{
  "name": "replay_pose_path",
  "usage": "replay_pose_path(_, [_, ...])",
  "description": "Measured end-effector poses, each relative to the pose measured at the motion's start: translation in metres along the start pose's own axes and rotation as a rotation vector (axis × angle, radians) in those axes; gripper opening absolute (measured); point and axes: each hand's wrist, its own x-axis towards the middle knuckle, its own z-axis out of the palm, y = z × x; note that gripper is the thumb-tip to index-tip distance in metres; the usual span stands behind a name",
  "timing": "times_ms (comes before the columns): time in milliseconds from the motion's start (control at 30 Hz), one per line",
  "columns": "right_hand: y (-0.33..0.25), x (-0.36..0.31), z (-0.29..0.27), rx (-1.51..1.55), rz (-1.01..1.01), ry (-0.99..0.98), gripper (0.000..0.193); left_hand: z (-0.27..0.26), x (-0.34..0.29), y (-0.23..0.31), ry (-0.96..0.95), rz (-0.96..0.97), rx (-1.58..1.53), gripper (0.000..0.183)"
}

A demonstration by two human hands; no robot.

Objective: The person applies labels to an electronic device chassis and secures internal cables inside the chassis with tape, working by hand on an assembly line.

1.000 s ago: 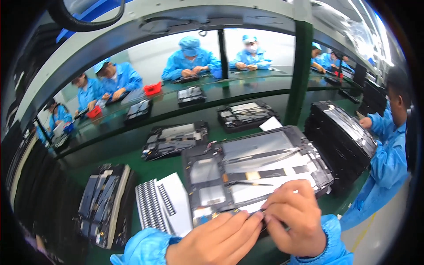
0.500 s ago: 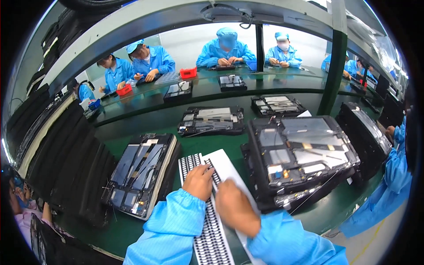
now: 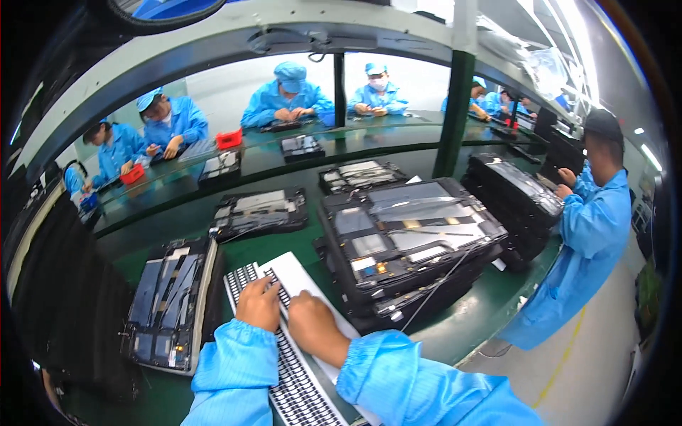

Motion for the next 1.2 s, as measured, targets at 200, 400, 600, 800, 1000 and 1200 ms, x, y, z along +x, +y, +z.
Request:
replay_pose_path(200, [-0.008,-0.012,-0.006,0.065,-0.209,-0.013,0.011,0.012,-0.003,-0.015,-0.07,0.062,-0.029,0.029])
replay_pose_path(400, [0.001,-0.061,-0.196,0.42,-0.513,0.03,0.014,-0.051,0.035,0.062,0.261,-0.024,-0.316,0.023])
replay_pose_path(600, [0.125,-0.036,-0.31,0.586,0.177,-0.01,0.006,-0.124,0.091,0.176,0.038,0.545,-0.339,0.025])
replay_pose_path(800, [0.151,-0.023,-0.283,0.429,0.047,-0.138,0.007,-0.076,0.121,0.218,-0.24,0.712,-0.437,0.029])
replay_pose_path(1000, [0.152,-0.018,-0.288,0.36,0.01,-0.167,0.007,-0.074,0.121,0.222,-0.244,0.709,-0.389,0.03])
replay_pose_path(1200, [0.154,-0.016,-0.289,0.298,-0.007,-0.196,0.005,-0.075,0.123,0.223,-0.252,0.738,-0.303,0.031])
